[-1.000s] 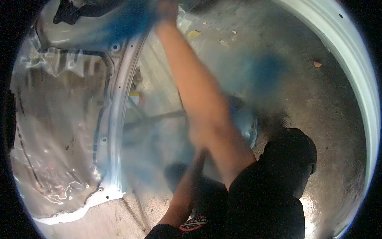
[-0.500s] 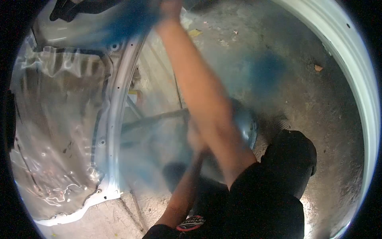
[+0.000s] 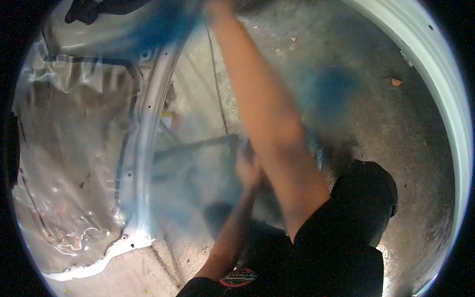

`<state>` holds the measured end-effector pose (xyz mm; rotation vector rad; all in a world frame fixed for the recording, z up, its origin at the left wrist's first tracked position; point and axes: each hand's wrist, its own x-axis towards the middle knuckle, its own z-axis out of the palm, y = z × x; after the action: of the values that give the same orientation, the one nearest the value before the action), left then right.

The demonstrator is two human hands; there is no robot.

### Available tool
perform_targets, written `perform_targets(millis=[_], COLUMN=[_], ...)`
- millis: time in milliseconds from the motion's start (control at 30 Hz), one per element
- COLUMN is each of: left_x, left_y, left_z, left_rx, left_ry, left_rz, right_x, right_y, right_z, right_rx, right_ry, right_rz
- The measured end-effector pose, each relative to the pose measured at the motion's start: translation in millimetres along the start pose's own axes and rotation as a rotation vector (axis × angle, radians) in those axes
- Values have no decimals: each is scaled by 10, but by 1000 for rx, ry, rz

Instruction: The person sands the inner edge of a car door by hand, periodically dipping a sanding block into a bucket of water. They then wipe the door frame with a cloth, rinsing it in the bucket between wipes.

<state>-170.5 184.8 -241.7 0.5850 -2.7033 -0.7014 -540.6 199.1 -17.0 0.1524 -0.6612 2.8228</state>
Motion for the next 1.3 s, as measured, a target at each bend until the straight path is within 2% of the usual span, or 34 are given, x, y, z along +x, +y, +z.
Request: perform_targets(millis=[33, 67, 100, 133, 200, 267, 333, 367, 400, 433, 467, 533, 567, 633, 667, 700, 733, 800, 867, 900, 933, 967, 1033, 1067, 1100, 1133, 1167, 1233, 1300], left_x=[-13, -4, 22, 49, 44, -14, 19, 7, 12, 27, 0, 1, -22, -40, 3, 30, 5, -49, -42, -47, -64, -71, -90, -94, -66, -62, -86, -39, -62], left_y=[-85, -201, -248, -286, -269, -229, -114, -49, -6, 18, 41, -29, -228, -196, 78, 245, 80, -63, 22, 20, -21, -71, -42, -32, -35, -32, -27, -27, 13], left_z=[38, 160, 221, 278, 270, 191, 125, 39, -19, -32, -43, 60, 191, 163, -83, -216, -86, -23, -87, -41, 30, 57, -7, -53, -90, -101, -102, -98, -181], left_rx=[-102, -78, -62, -45, -12, 19, 15, -8, -29, -32, -45, -76, -131, -199, -229, -263, -255, -206, -231, -259, -255, -236, -234, -233, -236, -217, -198, -191, -182], left_ry=[-94, -121, -130, -141, -123, -101, -84, -74, -63, -58, -44, -30, -72, -132, -117, -88, -38, 23, -1, 23, 81, 144, 153, 121, 133, 98, 60, 100, -101], left_rz=[-153, -276, -333, -390, -341, -309, -283, -196, -111, -113, -114, -106, -257, -398, -253, -112, -55, -8, -94, -133, -75, -21, -95, -105, -114, -136, -163, -170, -268], right_x=[159, 212, 84, -213, -865, -591, 76, 422, 654, 711, 548, -122, -457, -1326, -1460, -1591, -1686, -1721, -1573, -1603, -1690, -1822, -2008, -2165, -2343, -2696, -2964, -3010, -3017], right_y=[113, 117, 72, -13, -175, -217, -142, -136, -133, -112, -71, 274, 274, -166, -211, -210, -274, -625, -796, -1039, -1244, -1290, -1069, -748, -576, -810, -819, -410, -669], right_z=[-94, -131, -98, -2, 175, 106, -53, -146, -196, -198, -130, -38, -21, 33, -90, -280, -431, -964, -1625, -1607, -1529, -1554, -2113, -2743, -3079, -2421, -2397, -3515, -2748], right_rx=[130, 265, 265, 88, -209, -210, -34, 106, 203, 258, 269, 100, 13, -151, -167, -99, -31, -553, -990, -1066, -1118, -1361, -1675, -1761, -1834, -2006, -2043, -2065, -2156], right_ry=[1, 2, 4, 68, 154, 164, 157, 136, 117, 115, 132, 253, 313, 146, 146, 53, -48, -526, -965, -935, -870, -1043, -1325, -1412, -1570, -1302, -1226, -1450, -1481], right_rz=[18, 34, 32, -22, -93, -82, -61, -37, -8, 25, 63, 72, 76, 232, 222, 292, 374, 96, -366, 135, 640, 620, 656, 730, 629, 838, 871, 669, 993])
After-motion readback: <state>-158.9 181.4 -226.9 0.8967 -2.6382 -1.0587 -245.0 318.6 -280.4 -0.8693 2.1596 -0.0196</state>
